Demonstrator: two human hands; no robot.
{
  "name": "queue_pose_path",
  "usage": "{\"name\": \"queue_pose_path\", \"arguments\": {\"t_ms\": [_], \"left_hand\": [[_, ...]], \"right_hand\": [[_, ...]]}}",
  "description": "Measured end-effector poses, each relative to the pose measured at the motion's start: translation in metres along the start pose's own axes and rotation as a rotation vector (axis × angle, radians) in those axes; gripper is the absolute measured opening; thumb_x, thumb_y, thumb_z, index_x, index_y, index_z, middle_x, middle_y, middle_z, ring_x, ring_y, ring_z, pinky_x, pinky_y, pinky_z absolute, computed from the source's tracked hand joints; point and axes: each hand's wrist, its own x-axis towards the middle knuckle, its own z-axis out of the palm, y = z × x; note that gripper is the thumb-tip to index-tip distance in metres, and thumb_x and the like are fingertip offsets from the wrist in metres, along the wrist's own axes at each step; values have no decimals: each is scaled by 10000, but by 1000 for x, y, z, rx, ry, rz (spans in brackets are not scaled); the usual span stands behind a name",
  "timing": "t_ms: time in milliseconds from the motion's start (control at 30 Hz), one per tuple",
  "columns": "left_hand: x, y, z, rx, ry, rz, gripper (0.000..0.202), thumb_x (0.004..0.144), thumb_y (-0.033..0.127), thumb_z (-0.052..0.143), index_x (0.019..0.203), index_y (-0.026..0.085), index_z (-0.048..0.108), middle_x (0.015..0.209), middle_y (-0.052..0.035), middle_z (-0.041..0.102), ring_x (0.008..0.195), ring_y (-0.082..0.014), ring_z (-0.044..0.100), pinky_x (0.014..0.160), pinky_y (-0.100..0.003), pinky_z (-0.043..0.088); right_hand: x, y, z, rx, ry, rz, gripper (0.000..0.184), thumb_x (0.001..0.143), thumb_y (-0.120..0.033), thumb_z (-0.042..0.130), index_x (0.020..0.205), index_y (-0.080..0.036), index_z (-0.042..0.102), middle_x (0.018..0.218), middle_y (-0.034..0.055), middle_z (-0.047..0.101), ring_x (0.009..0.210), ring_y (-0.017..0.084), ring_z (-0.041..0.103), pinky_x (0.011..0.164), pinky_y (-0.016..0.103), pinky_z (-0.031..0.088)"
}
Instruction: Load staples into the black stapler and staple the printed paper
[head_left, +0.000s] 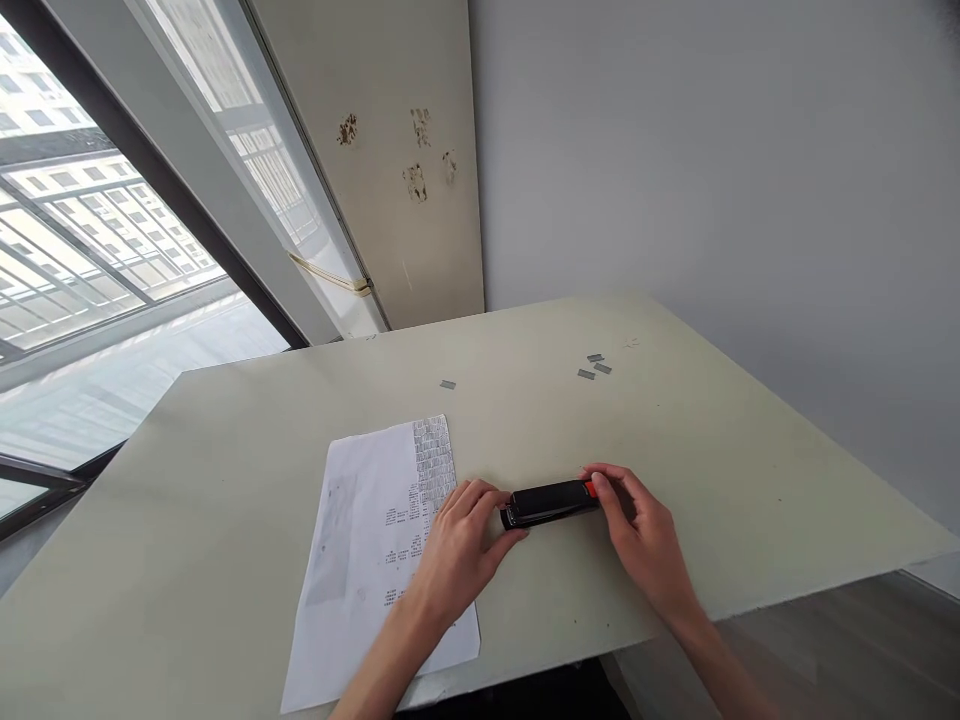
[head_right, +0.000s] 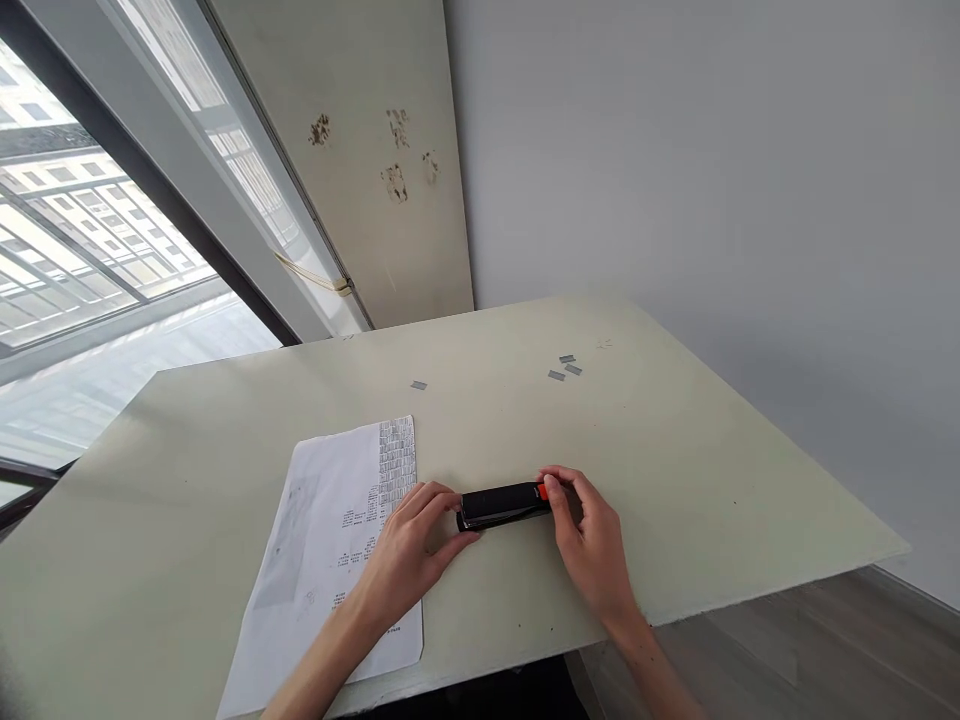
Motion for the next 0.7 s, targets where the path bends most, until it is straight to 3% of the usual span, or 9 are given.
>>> {"name": "queue_pose_path", "arguments": {"t_ms": [267,367,467,600,700], "left_hand": [[-1,-6,8,43,54,29,151,1014,363,656,1076,231,695,1059,-74,690,941,-245,648,809,-419,571],[-2,-6,8,82,70,50,140,1035,349,624,1058,228,691,1034,-61,689,918,-227,649,797,-401,568],[-4,-7,3,127,75,75,110,1034,315,625,1080,238,689,1040,-46,686,926,-218,655,806,-387,565],[-12,-10,-8,188,90,75,109,1029,314,628,1087,257,701,1055,-47,682,937,-225,661,805,-383,565],[-20,-14,-19,210,87,72,136,1040,342,607,1070,255,706,1049,-57,684,936,-231,657,804,-386,565]], "right_hand": [[0,13,3,-27,27,-53,414,1029,-599,506,1135,-243,689,1197,95,744,1076,256,709,954,412,572],[-2,11,1,-72,-29,-74,406,1043,-586,480,1200,-269,680,1270,92,718,1142,273,684,906,402,591],[-6,8,0,-141,-117,-134,406,1014,-590,538,1297,-322,654,1376,76,666,1216,295,645,854,398,612],[-9,9,4,-233,-151,-271,475,945,-588,662,1357,-358,606,1400,53,644,1278,307,603,1058,497,534],[-8,12,7,-261,-143,-290,451,942,-591,662,1324,-359,606,1348,44,667,1257,306,609,1066,519,518]]}}
